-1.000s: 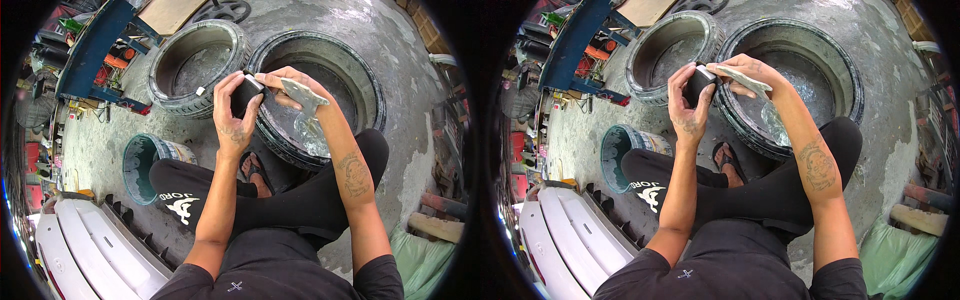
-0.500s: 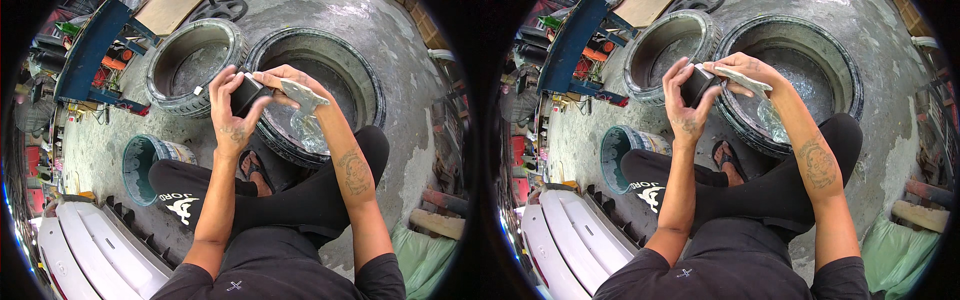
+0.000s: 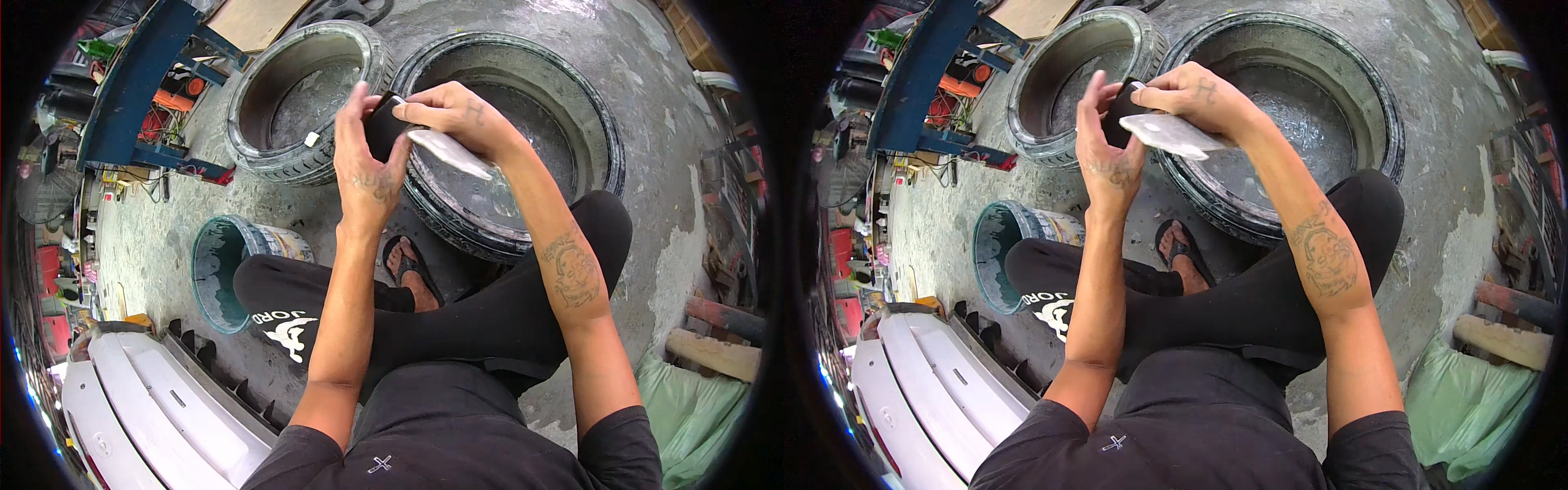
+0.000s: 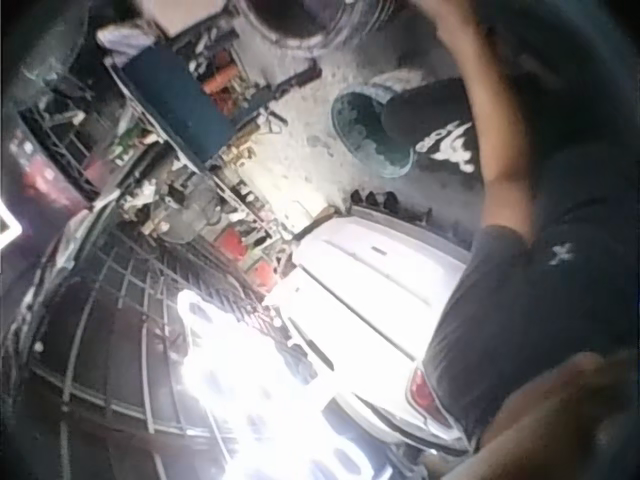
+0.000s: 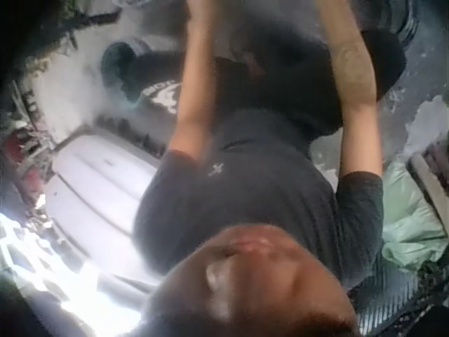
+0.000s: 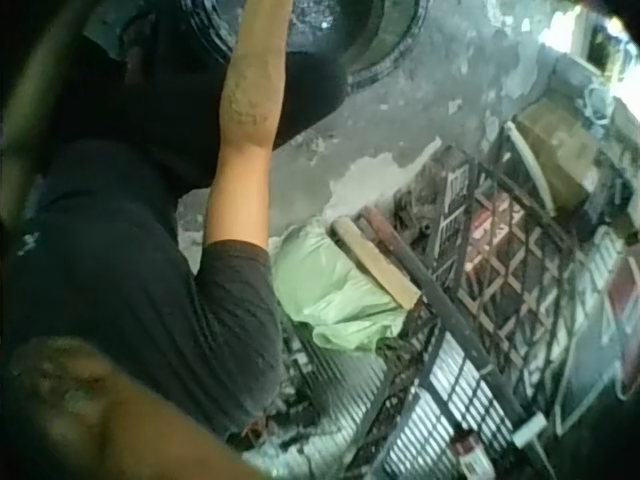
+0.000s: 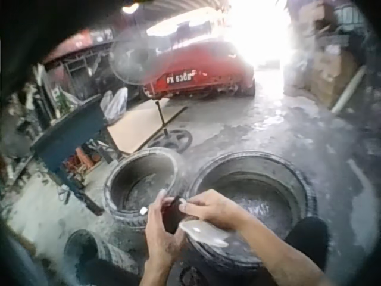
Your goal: The person sits on the floor and applies a gray paste to the inner surface of a tire using a brush and a scraper. They repeatedly dip the brush into a bucket, spread the paste along the tire's inner rim, and smooth it with the scraper.
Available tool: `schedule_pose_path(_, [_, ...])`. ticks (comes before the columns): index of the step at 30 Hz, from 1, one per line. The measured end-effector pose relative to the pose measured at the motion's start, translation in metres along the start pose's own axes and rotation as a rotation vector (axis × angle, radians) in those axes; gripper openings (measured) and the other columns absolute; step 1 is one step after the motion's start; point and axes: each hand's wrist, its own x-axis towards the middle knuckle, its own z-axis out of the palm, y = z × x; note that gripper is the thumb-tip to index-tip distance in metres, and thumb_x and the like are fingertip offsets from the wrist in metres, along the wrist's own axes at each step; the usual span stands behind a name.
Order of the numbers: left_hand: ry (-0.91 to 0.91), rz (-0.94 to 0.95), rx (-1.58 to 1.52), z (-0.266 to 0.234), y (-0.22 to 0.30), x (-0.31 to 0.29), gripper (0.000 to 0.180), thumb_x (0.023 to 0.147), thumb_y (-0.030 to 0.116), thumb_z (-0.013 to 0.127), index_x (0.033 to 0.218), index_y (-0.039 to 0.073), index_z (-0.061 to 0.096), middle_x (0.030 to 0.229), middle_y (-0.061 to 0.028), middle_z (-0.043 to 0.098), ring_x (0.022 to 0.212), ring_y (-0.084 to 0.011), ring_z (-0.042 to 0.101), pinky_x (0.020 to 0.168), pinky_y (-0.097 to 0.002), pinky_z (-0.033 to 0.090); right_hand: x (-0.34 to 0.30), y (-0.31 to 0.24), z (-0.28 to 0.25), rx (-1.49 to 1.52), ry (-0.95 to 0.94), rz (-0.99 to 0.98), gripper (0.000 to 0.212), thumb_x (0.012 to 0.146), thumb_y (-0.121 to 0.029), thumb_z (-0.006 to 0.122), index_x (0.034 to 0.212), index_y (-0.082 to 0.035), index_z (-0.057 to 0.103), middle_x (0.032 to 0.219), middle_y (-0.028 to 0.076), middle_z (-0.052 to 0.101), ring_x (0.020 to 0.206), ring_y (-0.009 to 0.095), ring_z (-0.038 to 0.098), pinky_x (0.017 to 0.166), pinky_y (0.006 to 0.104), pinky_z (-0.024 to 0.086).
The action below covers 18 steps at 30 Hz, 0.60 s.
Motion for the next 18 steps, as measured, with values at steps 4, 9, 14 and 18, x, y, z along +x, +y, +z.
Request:
schedule_pose_path(4, [-0.055,-0.01,0.162,-0.001,-0.004,0.0,0.066,0.08,0.012,0.084,0.14,0.0,0.056,0.121,-0.0197,0.058,0.11,-0.0347,0.062,0.097,-0.04,0.05,0.005,0.001,0.009,-0.036,0.055,-0.05,0.034,0.098,-0.031,0.067,0.088,0.002,0.074,0.067,-0.004,0.06,0.062,0.003,0.05,0.054,0.0245,0.038])
schedule_pose_path(9, [-0.04,0.018,0.125,-0.002,-0.008,0.007,0.05,0.08,0.003,0.078,0.127,-0.001,0.061,0.118,-0.0191,0.058,0.111,-0.0359,0.059,0.097,-0.0431,0.049,0.011,0.011,0.001,-0.029,0.077,-0.087,0.037,0.099,-0.034,0.067,0.101,0.002,0.075,0.072,0.002,0.068,0.061,0.005,0.056,0.055,0.0239,0.043])
schedule_pose_path(14, [0.127,-0.255,-0.062,-0.034,-0.057,-0.007,0.043,0.09,0.017,0.083,0.125,-0.001,0.066,0.111,-0.0076,0.07,0.101,-0.017,0.065,0.094,-0.0304,0.05,0.016,-0.002,-0.037,0.394,0.22,-0.215,0.059,0.099,-0.05,0.062,0.101,0.008,0.072,0.077,0.012,0.071,0.048,0.011,0.055,0.045,0.0224,0.044])
schedule_pose_path(18, [-0.07,-0.279,-0.017,-0.017,-0.064,-0.047,0.048,0.083,0.013,0.085,0.127,0.002,0.067,0.113,-0.0121,0.064,0.104,-0.0231,0.063,0.093,-0.0344,0.051,0.048,-0.013,-0.026,0.525,0.546,-0.077,0.061,0.104,-0.06,0.048,0.074,-0.009,0.059,0.052,0.0,0.049,0.037,0.013,0.044,0.037,0.0242,0.032])
